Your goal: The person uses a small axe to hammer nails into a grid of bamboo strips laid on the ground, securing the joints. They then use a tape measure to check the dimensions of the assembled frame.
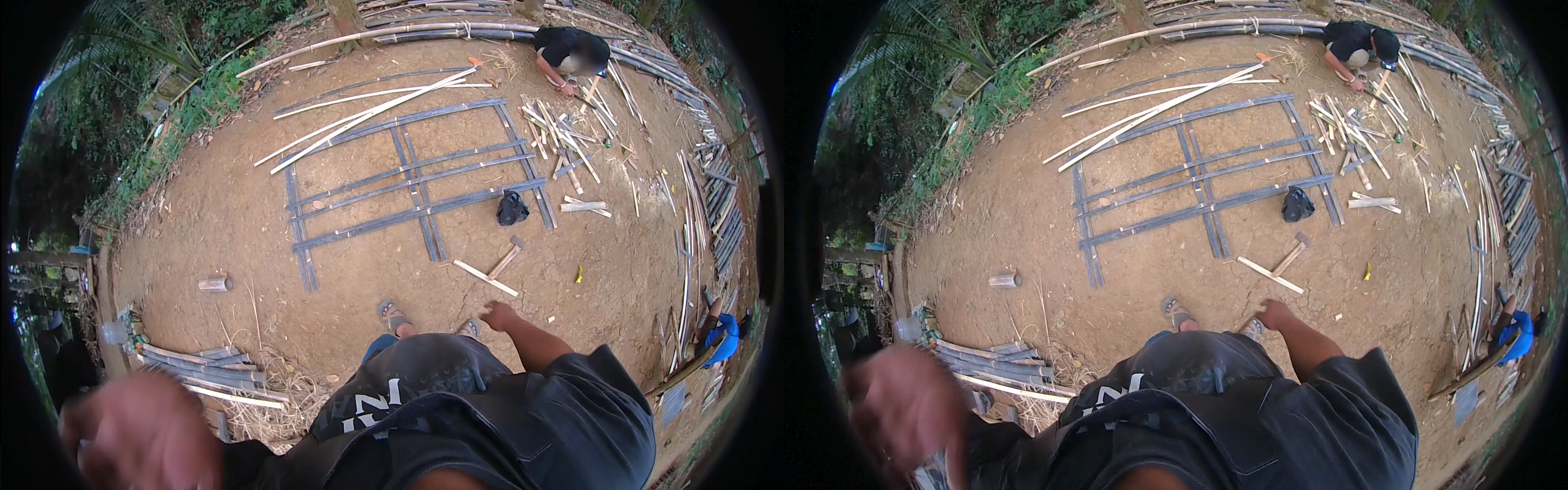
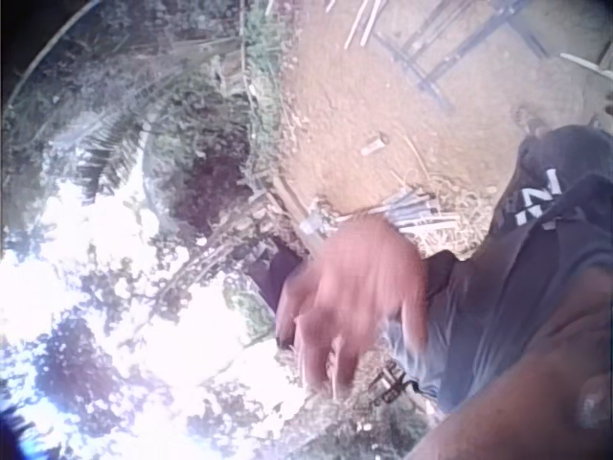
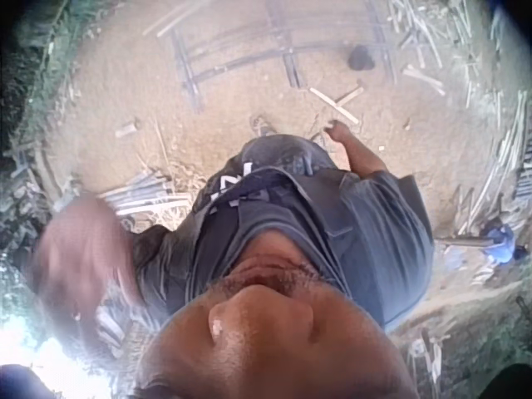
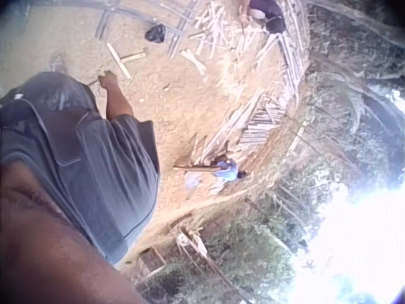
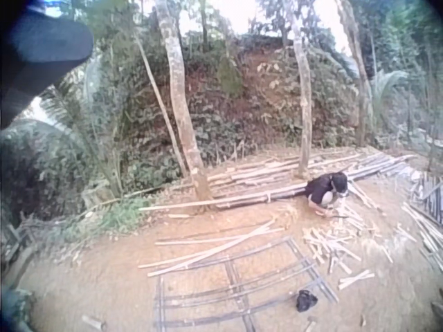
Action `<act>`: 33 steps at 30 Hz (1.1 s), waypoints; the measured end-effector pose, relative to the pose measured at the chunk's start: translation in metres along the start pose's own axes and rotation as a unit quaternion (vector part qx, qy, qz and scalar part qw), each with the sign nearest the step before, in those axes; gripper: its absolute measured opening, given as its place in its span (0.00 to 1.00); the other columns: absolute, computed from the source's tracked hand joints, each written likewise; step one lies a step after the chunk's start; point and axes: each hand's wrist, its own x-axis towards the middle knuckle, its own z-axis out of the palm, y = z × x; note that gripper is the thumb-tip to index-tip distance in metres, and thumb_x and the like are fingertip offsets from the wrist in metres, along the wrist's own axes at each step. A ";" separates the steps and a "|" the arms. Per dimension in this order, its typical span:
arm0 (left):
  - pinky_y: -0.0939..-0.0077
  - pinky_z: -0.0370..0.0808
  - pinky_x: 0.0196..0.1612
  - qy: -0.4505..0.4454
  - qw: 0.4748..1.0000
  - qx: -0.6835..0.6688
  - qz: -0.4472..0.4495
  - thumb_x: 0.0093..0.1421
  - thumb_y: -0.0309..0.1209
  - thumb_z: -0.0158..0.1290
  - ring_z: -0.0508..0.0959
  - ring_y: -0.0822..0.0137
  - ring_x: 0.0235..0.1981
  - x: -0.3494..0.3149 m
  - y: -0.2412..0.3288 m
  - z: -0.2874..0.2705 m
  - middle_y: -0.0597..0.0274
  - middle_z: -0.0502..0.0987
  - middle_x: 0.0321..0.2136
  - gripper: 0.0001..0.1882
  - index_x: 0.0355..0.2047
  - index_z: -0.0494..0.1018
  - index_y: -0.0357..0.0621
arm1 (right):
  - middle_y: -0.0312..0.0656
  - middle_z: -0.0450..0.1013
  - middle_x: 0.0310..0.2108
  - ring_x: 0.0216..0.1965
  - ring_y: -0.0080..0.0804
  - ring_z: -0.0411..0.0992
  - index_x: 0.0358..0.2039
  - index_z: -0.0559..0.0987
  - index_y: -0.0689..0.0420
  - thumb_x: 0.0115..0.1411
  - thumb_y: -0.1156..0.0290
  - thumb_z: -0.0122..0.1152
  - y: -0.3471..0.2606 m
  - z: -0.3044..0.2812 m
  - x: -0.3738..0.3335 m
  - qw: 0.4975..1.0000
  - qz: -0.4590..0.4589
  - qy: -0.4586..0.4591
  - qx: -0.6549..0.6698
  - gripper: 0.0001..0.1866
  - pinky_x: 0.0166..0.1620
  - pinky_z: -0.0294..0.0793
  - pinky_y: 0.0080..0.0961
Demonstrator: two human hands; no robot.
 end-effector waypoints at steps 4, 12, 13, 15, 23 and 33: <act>0.45 0.65 0.65 -0.310 0.766 0.126 -0.548 0.59 0.45 0.61 0.71 0.42 0.60 -0.123 0.051 -0.049 0.42 0.70 0.59 0.36 0.62 0.65 0.38 | 0.56 0.73 0.58 0.59 0.53 0.71 0.60 0.75 0.56 0.60 0.43 0.60 0.016 0.011 -0.022 0.996 0.052 -0.059 -0.049 0.35 0.61 0.71 0.40; 0.56 0.68 0.65 -0.405 0.209 -0.022 -0.890 0.61 0.59 0.57 0.71 0.43 0.62 -0.419 0.312 -0.090 0.37 0.69 0.62 0.44 0.65 0.65 0.36 | 0.55 0.71 0.61 0.62 0.53 0.69 0.60 0.75 0.58 0.62 0.44 0.57 -0.047 -0.007 0.028 0.999 0.015 0.004 -0.049 0.35 0.65 0.67 0.41; 0.57 0.70 0.63 -0.373 0.131 -0.054 -0.917 0.60 0.59 0.58 0.73 0.43 0.60 -0.445 0.349 -0.098 0.37 0.71 0.61 0.44 0.65 0.65 0.37 | 0.55 0.72 0.59 0.61 0.53 0.70 0.59 0.76 0.57 0.61 0.44 0.59 -0.076 -0.015 0.040 0.999 0.012 0.019 -0.038 0.34 0.63 0.69 0.40; 0.57 0.73 0.60 -0.378 0.104 -0.066 -0.917 0.59 0.59 0.58 0.76 0.42 0.57 -0.516 0.418 -0.134 0.37 0.73 0.58 0.45 0.64 0.66 0.35 | 0.54 0.73 0.57 0.59 0.52 0.71 0.57 0.78 0.57 0.61 0.45 0.60 -0.096 -0.013 0.083 0.996 -0.060 0.053 -0.043 0.33 0.62 0.71 0.40; 0.57 0.74 0.57 -0.365 0.248 0.141 -0.886 0.62 0.55 0.56 0.79 0.47 0.54 -0.531 0.317 -0.221 0.43 0.79 0.52 0.36 0.57 0.73 0.35 | 0.50 0.81 0.43 0.51 0.48 0.76 0.52 0.80 0.55 0.67 0.50 0.54 -0.273 -0.083 0.099 0.994 -0.108 -0.003 0.015 0.24 0.57 0.74 0.39; 0.62 0.75 0.58 -0.260 0.246 0.128 -0.925 0.64 0.50 0.57 0.79 0.51 0.55 -0.500 0.029 -0.192 0.40 0.76 0.56 0.36 0.61 0.68 0.32 | 0.51 0.76 0.54 0.58 0.52 0.73 0.60 0.76 0.55 0.63 0.47 0.59 -0.218 -0.132 0.200 0.985 0.017 -0.088 -0.148 0.31 0.61 0.71 0.38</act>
